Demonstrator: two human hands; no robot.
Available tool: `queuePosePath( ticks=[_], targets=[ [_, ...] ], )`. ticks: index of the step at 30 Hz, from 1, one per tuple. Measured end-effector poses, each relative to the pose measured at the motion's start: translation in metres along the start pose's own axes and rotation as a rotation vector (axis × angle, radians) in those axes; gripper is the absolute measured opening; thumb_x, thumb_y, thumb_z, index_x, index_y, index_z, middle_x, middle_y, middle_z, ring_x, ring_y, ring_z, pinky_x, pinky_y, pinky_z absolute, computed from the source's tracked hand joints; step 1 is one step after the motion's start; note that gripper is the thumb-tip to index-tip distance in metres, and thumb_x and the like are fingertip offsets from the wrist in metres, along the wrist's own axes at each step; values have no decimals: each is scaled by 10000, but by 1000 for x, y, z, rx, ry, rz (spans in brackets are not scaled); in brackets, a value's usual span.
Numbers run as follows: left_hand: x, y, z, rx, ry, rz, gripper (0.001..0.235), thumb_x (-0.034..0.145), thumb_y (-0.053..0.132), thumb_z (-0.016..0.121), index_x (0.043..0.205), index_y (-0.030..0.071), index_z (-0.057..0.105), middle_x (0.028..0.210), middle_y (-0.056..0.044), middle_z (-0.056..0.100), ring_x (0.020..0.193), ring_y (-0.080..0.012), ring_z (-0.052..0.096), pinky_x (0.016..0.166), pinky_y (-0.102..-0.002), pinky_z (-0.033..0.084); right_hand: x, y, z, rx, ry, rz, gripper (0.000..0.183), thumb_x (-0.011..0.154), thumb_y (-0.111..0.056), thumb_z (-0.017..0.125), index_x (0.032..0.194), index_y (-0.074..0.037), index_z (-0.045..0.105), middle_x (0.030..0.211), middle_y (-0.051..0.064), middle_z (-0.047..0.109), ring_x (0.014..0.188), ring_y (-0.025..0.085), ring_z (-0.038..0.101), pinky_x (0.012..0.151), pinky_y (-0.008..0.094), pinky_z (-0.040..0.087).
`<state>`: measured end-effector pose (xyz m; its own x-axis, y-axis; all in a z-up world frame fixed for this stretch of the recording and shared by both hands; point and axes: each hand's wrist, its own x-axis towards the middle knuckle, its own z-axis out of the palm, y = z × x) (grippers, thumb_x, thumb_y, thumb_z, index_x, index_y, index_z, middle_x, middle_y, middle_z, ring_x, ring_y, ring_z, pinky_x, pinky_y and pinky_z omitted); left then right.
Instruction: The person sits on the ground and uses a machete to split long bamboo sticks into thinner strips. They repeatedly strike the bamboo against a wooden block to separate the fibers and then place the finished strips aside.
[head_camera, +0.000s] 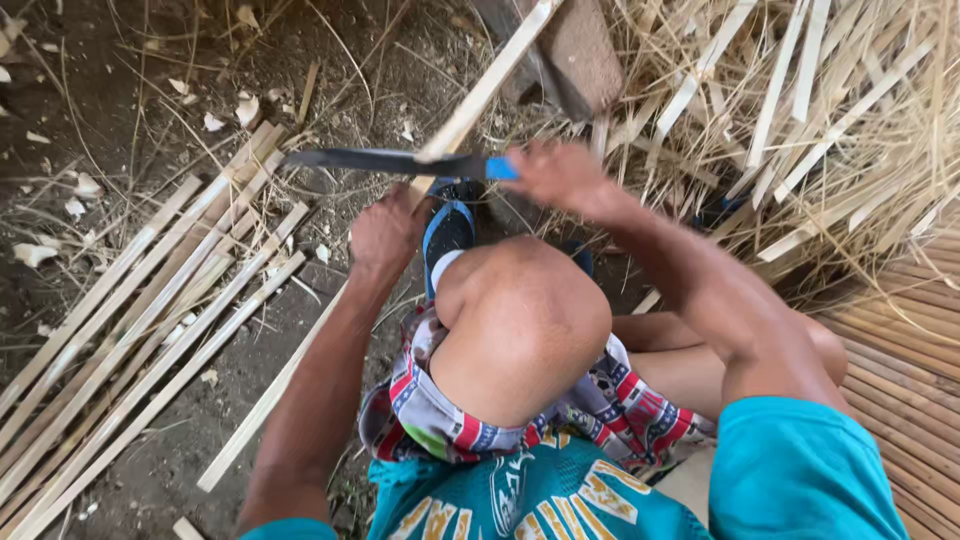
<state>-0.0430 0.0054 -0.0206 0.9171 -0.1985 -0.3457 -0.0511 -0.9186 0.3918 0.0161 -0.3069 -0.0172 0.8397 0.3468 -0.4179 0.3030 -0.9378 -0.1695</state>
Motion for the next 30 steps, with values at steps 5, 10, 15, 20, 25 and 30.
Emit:
queuePosePath(
  ticks=[5,10,15,20,25,30],
  targets=[
    [-15,-17,2,-24,-68,-99,429,1044,437,525,1187,43,618,742,-218,721,635,-415,713,564,-547,575,-22,17,-25,153,0,251,491,1108,-341,454,1385,60,399,748,160,646,576,318,632,484,469,537],
    [-33,-15,19,-14,74,70,433,1022,409,570,1214,23,616,723,-234,706,618,-441,700,580,-558,573,-28,2,-38,-622,975,-346,364,1104,-424,235,1322,-269,483,955,-100,738,758,39,736,607,312,602],
    [-33,-29,4,-22,-14,-41,411,1015,437,589,1057,29,625,707,-247,701,629,-451,693,567,-576,553,-28,0,-18,253,44,278,471,1099,-346,484,1314,73,475,742,187,683,587,359,683,502,519,560],
    [-79,-54,-1,-1,61,162,274,994,368,566,972,110,656,748,-200,691,603,-429,684,509,-554,540,-17,65,-27,25,235,292,373,1074,-365,582,1200,-17,539,796,186,689,606,336,661,484,488,521],
    [-51,-48,-20,64,-183,-100,470,1005,538,551,974,74,622,777,-171,696,638,-376,731,536,-523,586,-2,49,-30,251,145,387,462,1112,-426,504,1153,34,513,735,172,653,524,295,638,415,423,515],
    [28,-4,1,-50,-29,-162,488,949,530,599,1135,81,636,863,-208,733,755,-422,712,664,-552,569,-2,4,-14,418,225,360,634,1111,-427,495,1321,160,377,657,141,669,496,274,645,376,430,490]
  ],
)
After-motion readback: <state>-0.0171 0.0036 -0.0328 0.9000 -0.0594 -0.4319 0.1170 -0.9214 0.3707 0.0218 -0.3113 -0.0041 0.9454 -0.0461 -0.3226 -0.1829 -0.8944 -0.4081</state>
